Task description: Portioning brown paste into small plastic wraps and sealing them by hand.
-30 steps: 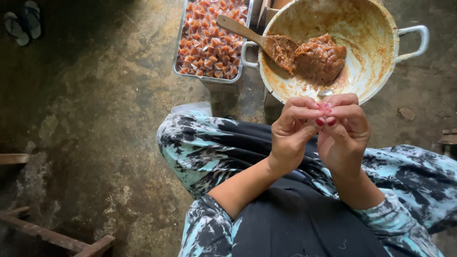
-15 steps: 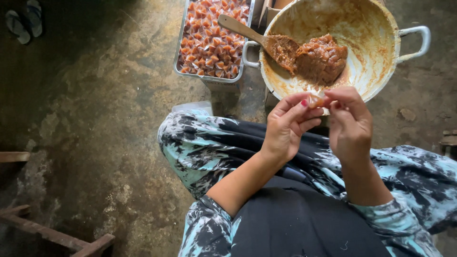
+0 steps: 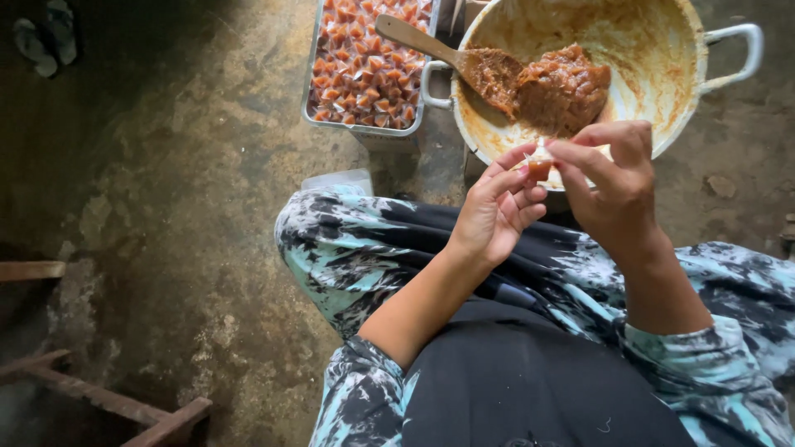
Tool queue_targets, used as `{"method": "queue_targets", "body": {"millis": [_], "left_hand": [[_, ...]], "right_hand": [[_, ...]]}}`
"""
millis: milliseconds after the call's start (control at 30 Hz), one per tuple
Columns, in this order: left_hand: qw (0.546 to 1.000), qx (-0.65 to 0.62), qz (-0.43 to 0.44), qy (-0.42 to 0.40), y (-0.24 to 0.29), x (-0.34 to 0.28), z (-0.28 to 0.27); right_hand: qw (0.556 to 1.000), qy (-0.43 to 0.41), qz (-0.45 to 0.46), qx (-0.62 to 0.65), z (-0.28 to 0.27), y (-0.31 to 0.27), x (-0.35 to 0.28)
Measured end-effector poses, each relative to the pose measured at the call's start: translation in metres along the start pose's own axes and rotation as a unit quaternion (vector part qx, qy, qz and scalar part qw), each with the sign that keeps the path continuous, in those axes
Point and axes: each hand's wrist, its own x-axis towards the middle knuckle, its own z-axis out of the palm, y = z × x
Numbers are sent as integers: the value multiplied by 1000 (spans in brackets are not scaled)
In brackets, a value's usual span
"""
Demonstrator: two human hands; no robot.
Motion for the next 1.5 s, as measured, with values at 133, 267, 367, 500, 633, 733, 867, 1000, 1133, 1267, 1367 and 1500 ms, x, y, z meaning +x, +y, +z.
{"method": "queue_targets", "body": {"millis": [133,267,367,500,633,733,867,1000,1133,1267,1367,1500], "left_hand": [[998,20,44,41,2,30,-43],[982,-6,120,146,15,67,-94],[952,-46,226,201,42,114,-149],[883,-62,314,343,101,172,-213],[848,-51,349,395,136,216,-254],[854,-12,320,411,133,236,-283],[833,60,313,452,122,240,-293],[823,140,312,453,113,217,-262],[826,204,308,425,78,185,-212],[816,357,336,306,-3,152,-188],[802,455,287,260,-64,138,-200],[799,533,83,266,-80,126,-188]], "right_hand": [[1000,3,24,20,4,13,-18],[996,-13,80,28,12,43,-61],[989,-29,142,29,11,61,-93],[978,-67,199,6,-1,83,-128],[976,-62,207,-4,-6,100,-145],[967,-67,246,-5,-5,120,-162],[952,-108,267,-103,23,176,-193],[915,-188,292,-207,53,206,-220],[910,-210,325,-147,54,203,-195],[791,-412,388,-233,52,173,-110],[733,-507,353,-286,73,185,-89],[749,-471,395,-247,81,170,-56]]}}
